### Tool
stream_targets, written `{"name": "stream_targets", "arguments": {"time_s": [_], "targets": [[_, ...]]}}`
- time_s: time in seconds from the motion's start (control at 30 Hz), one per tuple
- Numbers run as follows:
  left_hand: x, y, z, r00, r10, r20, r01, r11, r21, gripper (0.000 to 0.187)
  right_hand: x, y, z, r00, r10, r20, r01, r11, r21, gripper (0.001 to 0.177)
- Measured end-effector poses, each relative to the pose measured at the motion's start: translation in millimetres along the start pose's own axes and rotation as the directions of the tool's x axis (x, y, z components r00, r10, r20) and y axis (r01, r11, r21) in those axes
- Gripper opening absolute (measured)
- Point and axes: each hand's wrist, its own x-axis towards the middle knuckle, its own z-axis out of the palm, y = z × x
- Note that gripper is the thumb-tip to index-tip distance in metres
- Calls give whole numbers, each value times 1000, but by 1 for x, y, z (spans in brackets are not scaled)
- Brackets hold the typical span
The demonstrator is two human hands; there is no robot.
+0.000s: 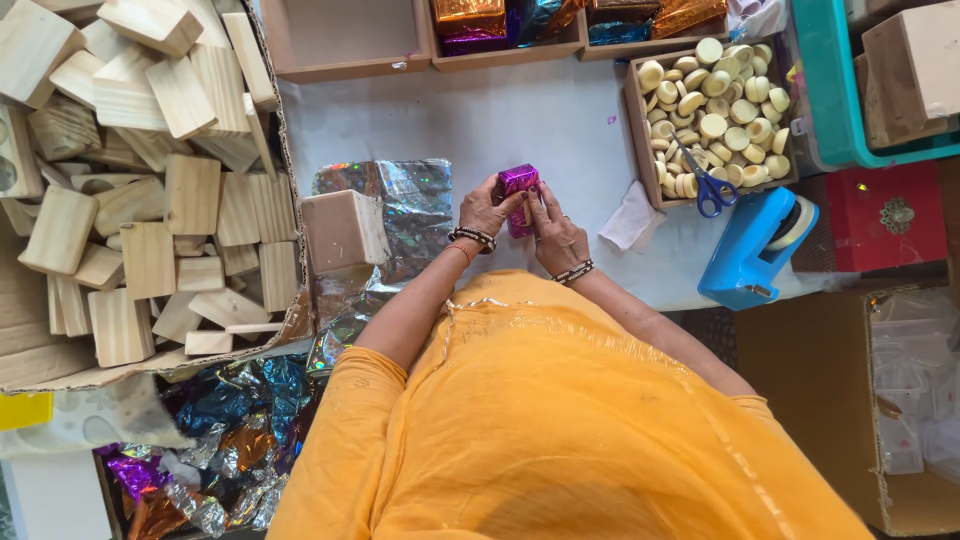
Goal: The person wraps wooden blocks in colorful foil and wipes down a wooden container with a cloth by hand.
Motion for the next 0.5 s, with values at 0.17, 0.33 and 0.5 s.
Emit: {"name": "stream_targets", "arguments": {"time_s": [0.17,0.33,0.5], "targets": [[5,-8,5,999,-46,-8,46,998,-51,53,6,2,-2,999,-29,32,32,996,-86,80],[13,-20,7,992,-127,-9,127,992,-8,49,16,-2,-27,992,59,113,-67,995,68,66],[19,-26,9,984,-178,-17,177,982,-66,49,3,24,-56,990,138,-23,-120,924,363,32]]}}
